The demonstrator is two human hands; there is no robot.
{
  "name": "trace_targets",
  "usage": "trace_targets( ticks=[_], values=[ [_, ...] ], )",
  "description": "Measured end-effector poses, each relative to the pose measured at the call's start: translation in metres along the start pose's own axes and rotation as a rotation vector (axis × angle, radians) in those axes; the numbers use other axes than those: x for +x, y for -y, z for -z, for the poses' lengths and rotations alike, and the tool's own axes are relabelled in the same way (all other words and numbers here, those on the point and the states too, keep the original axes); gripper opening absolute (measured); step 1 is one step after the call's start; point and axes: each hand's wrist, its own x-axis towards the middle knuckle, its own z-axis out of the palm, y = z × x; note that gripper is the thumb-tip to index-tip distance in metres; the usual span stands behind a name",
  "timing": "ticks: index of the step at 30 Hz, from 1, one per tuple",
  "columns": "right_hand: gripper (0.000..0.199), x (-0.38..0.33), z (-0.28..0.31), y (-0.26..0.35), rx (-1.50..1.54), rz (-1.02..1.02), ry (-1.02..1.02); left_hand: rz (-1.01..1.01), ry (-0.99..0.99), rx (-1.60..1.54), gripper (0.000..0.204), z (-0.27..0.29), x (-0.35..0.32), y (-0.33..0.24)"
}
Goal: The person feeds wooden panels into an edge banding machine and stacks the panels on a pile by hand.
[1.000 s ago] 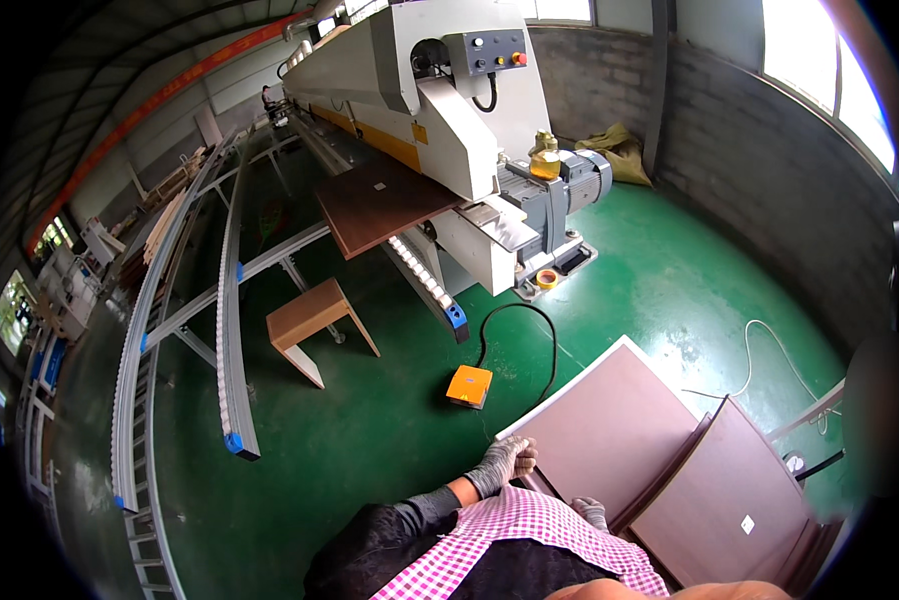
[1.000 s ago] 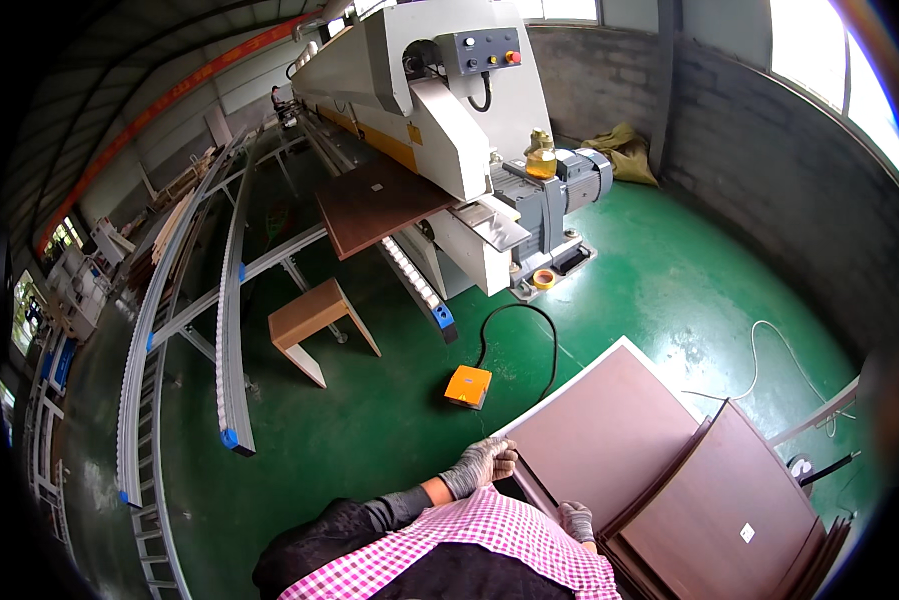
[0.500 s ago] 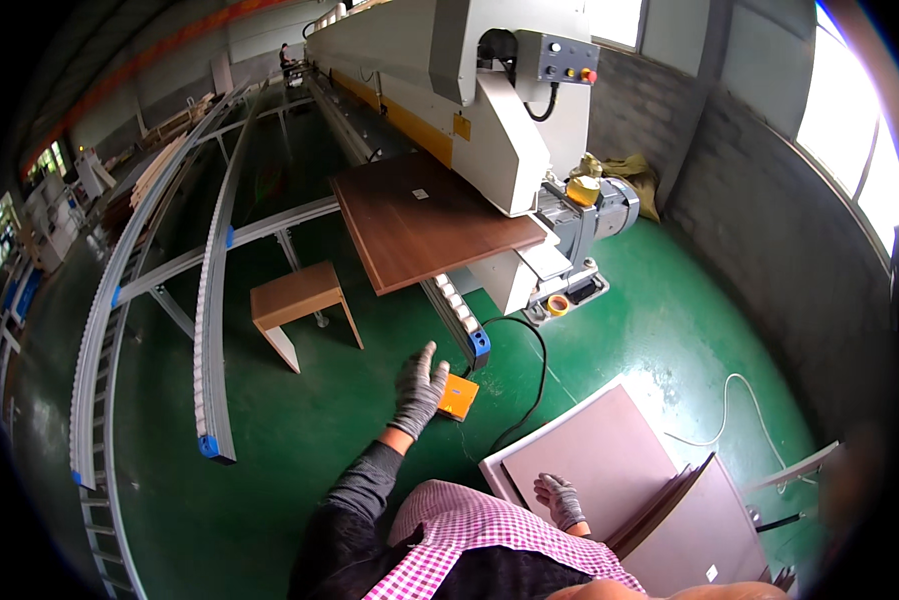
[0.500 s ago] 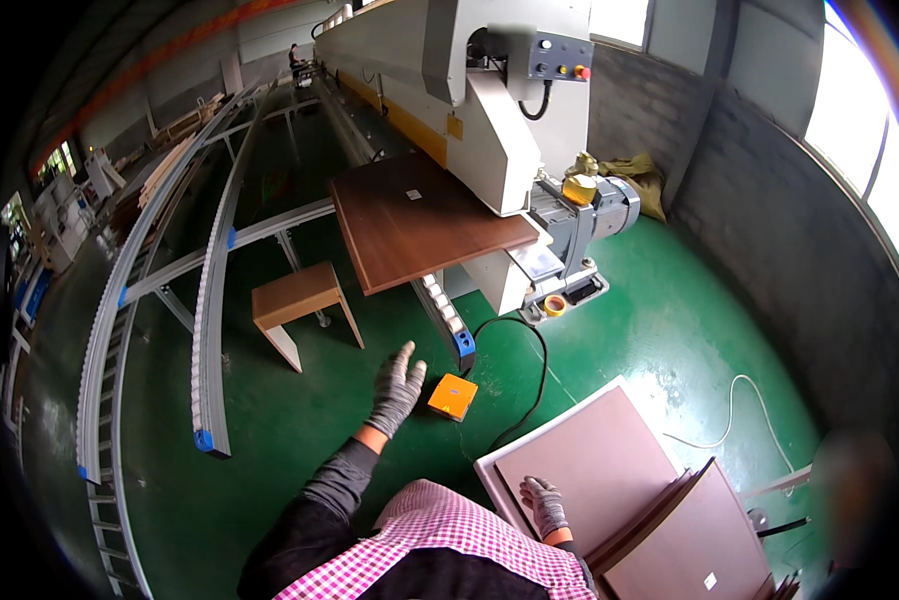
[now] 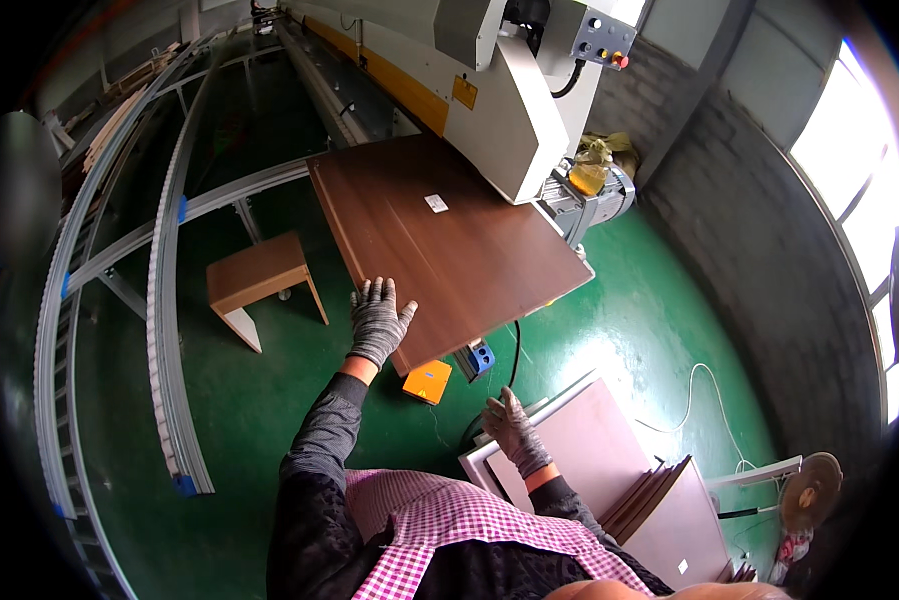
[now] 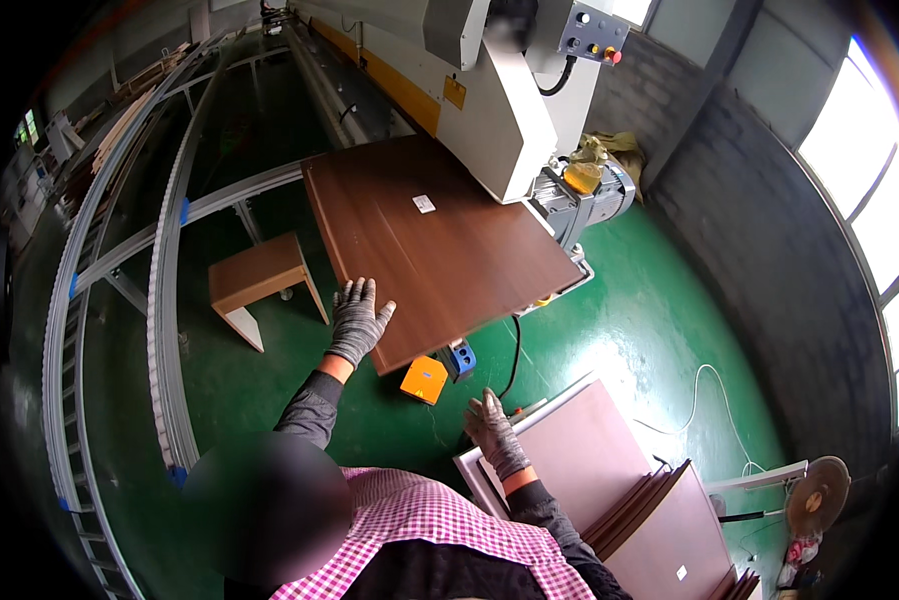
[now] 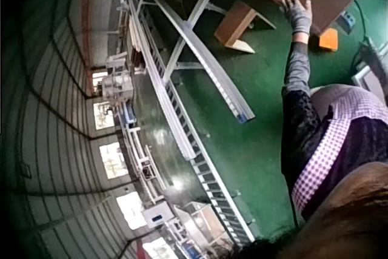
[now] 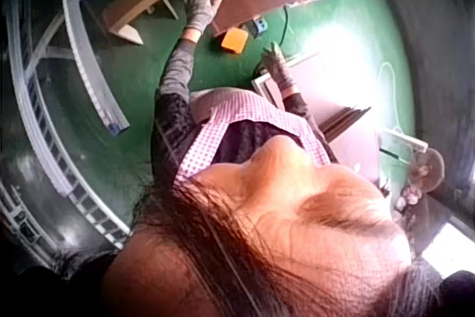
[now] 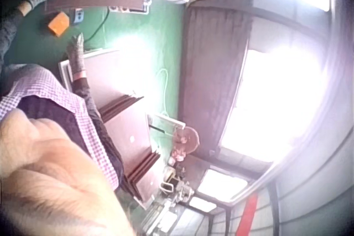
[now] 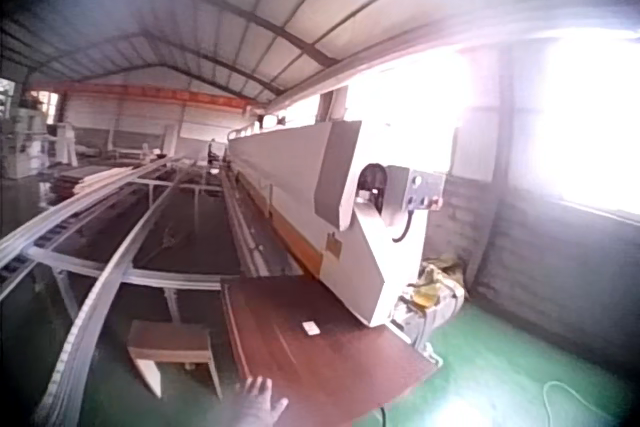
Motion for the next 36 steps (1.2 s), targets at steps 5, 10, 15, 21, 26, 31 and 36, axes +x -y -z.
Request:
trace_targets(
  ticks=[5,10,15,21,26,31,36],
  values=[
    [0.093,0.031,-0.035,0.007,0.259,-0.028,-0.033,0.011,0.065,0.028,0.074,-0.004,0.030,0.013],
    [0.060,0.043,-0.032,-0.015,0.504,-0.092,-0.050,0.004,0.122,0.073,0.075,0.000,0.057,0.018],
    [0.040,-0.029,-0.062,0.006,0.555,0.044,-0.236,-0.004,0.129,0.134,0.074,-0.009,0.081,0.030],
    [0.037,-0.099,0.011,0.003,0.582,-0.012,-0.432,0.007,-0.065,0.196,0.070,-0.029,0.112,0.042],
    [0.046,-0.189,0.085,-0.017,0.263,0.324,-0.541,-0.048,-0.084,0.027,0.065,-0.030,0.137,0.059],
    [0.040,-0.294,0.141,-0.005,0.286,0.296,-0.858,-0.058,0.595,-0.055,0.052,-0.061,0.094,0.036],
    [0.052,-0.361,0.234,-0.084,0.168,0.247,-1.411,0.068,0.554,-0.928,0.042,-0.078,-0.013,-0.037]
  ],
)
